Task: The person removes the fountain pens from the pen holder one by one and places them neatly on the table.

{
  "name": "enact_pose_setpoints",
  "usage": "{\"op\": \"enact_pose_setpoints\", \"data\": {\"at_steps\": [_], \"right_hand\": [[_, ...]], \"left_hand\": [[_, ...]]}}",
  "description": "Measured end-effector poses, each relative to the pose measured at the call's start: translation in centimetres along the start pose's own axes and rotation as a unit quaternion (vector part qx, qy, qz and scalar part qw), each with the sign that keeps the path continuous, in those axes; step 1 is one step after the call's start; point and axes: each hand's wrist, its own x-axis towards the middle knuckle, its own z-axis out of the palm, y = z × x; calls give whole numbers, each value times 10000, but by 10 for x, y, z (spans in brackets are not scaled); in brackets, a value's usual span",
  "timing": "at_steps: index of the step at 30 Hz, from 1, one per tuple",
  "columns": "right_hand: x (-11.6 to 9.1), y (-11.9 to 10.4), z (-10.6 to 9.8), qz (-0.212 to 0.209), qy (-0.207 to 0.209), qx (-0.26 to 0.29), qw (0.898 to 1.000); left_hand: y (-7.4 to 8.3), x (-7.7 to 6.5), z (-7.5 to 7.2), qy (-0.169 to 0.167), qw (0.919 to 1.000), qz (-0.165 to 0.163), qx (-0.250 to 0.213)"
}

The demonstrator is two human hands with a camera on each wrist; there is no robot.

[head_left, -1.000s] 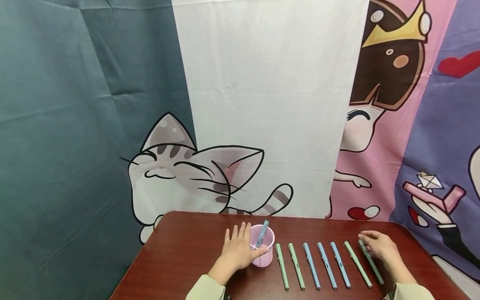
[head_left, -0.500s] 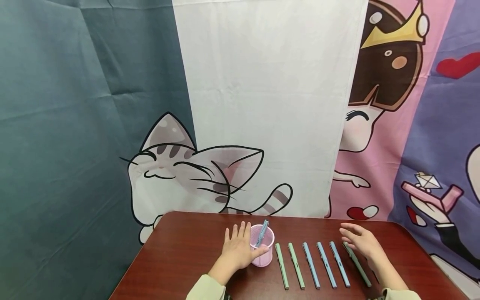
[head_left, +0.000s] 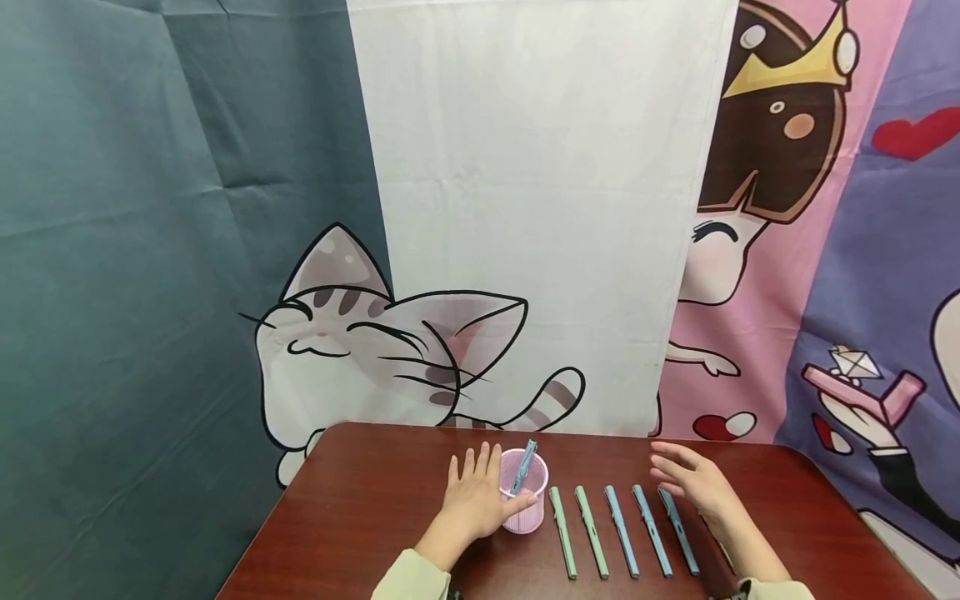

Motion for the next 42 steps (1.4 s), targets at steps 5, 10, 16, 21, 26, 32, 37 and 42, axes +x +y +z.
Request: {"op": "enact_pose_setpoints", "data": {"at_steps": [5, 10, 16, 21, 26, 32, 37, 42], "right_hand": [[4, -5, 12, -235, -108, 130, 9996], [7, -8, 26, -302, -200, 265, 9990], [13, -13, 42, -313, -394, 463, 9977], [18, -15, 53, -354, -604, 719, 9949], [21, -17, 63, -371, -709, 839, 9933], [27, -18, 75, -333, -769, 950, 9920], [32, -17, 83, -445, -914, 893, 9908], [36, -18, 90, -540, -1106, 939, 9880]], "left_hand": [[0, 1, -2, 20, 10000, -6, 49], [0, -1, -1, -9, 10000, -2, 11], [0, 0, -2, 50, 10000, 27, 76], [0, 0, -2, 64, 9999, 45, 116], [1, -1, -2, 21, 9999, 46, 100], [1, -1, -2, -25, 9999, 41, 111], [1, 0, -2, -12, 9998, 38, 197], [1, 1, -2, -10, 9998, 31, 197]]}}
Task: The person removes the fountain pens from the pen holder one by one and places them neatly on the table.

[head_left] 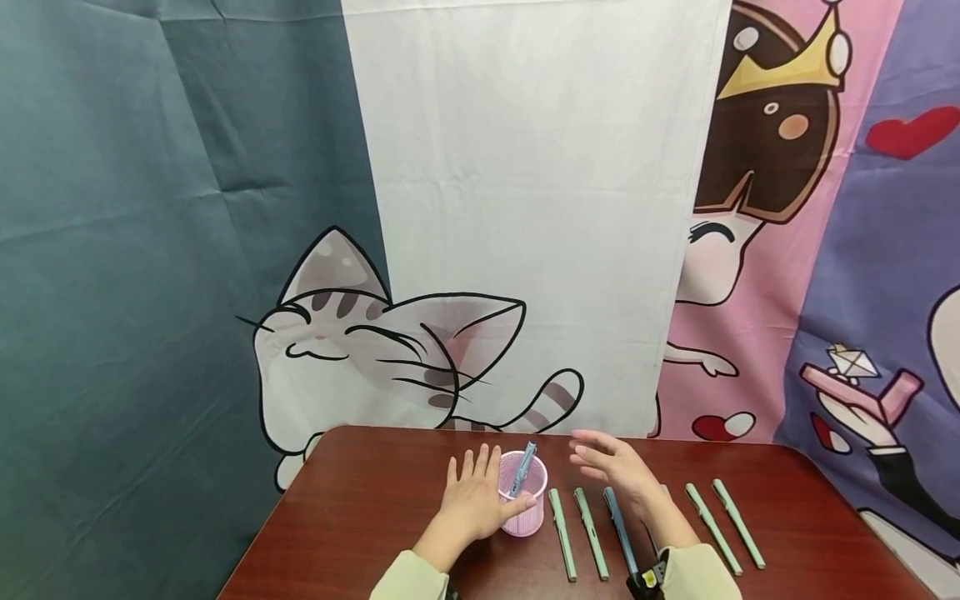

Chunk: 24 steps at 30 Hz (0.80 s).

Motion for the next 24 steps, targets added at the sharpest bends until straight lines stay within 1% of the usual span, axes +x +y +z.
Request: {"op": "enact_pose_setpoints", "data": {"at_steps": [9, 13, 19, 24], "right_hand": [[10, 4, 11, -89, -239, 95, 9996], [15, 5, 16, -91, -319, 66, 9994], [21, 6, 21, -227, -490, -57, 9985], [26, 7, 26, -288, -648, -9, 9975]], "left_hand": [[0, 0, -1, -47, 10000, 23, -35], [0, 0, -1, -53, 10000, 22, -81], [-1, 0, 0, -80, 9999, 36, -105], [-1, 0, -2, -83, 9999, 33, -99]]}}
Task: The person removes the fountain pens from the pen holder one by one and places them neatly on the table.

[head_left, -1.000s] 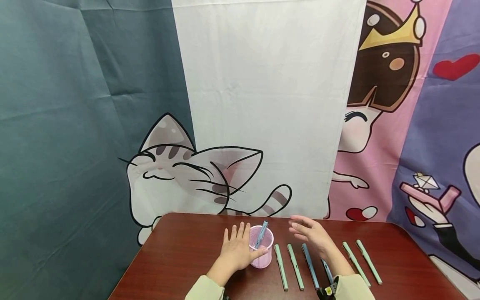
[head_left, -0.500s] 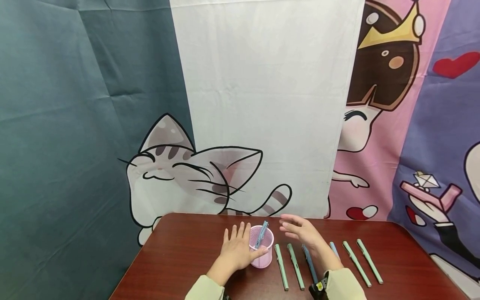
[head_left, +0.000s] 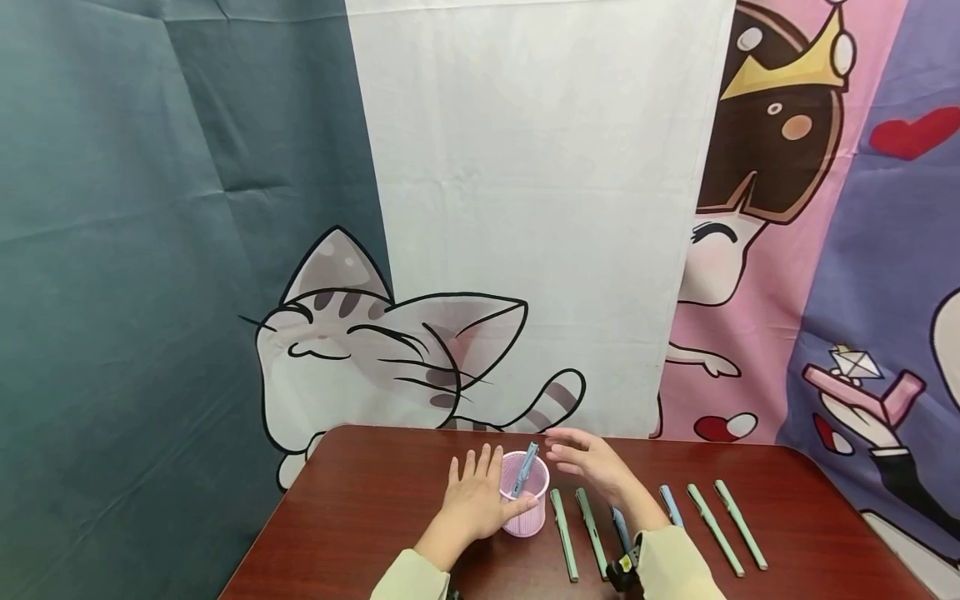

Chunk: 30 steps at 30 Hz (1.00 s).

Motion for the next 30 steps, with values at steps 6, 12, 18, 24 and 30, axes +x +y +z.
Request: {"op": "enact_pose_setpoints", "data": {"at_steps": [6, 12, 18, 24, 30], "right_hand": [[5, 1, 6, 31, -150, 6, 9999], [10, 3, 8, 40, -168, -27, 9998], [12, 5, 9, 43, -230, -102, 9997], [14, 5, 10, 49, -305, -167, 9994], [18, 4, 12, -17, -369, -163, 9992]], "left_hand": [[1, 0, -1, -5, 10000, 2, 18], [1, 0, -1, 2, 10000, 19, -22], [1, -1, -1, 9, 10000, 16, -73], [1, -2, -1, -8, 10000, 13, -84], [1, -1, -1, -12, 10000, -3, -38]]}}
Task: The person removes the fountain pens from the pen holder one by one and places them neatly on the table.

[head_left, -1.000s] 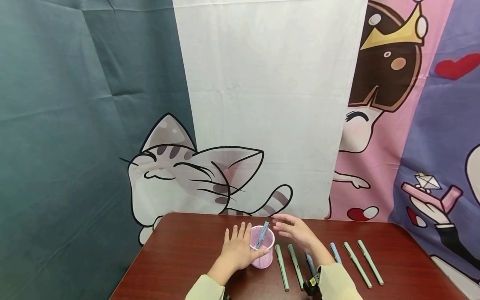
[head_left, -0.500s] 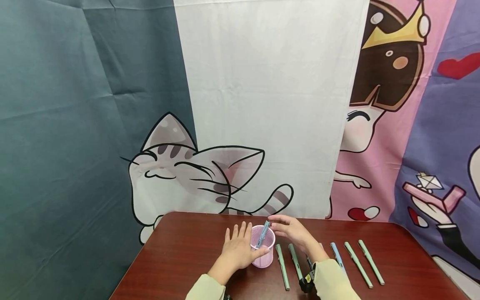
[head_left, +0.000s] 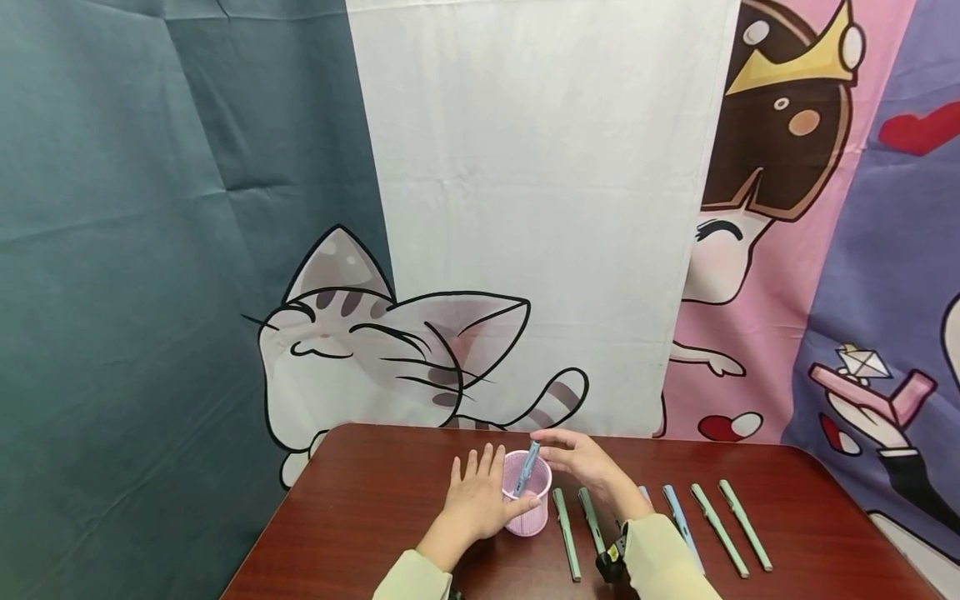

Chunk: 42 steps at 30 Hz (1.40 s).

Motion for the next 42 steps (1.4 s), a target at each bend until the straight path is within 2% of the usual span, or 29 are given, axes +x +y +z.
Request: {"op": "enact_pose_setpoints", "data": {"at_steps": [20, 28, 34, 42], "right_hand": [[0, -4, 4, 47, 72, -318, 9995], [1, -7, 7, -133, -86, -935, 9955], [1, -12, 12, -440, 135, -1320, 9902], [-1, -32, 18, -903, 544, -876, 9906]], "left_hand": [[0, 0, 1, 34, 10000, -33, -26], [0, 1, 1, 22, 10000, -23, -48], [-1, 0, 2, -4, 10000, -26, -85], [-1, -1, 1, 65, 9999, -17, -131]]}}
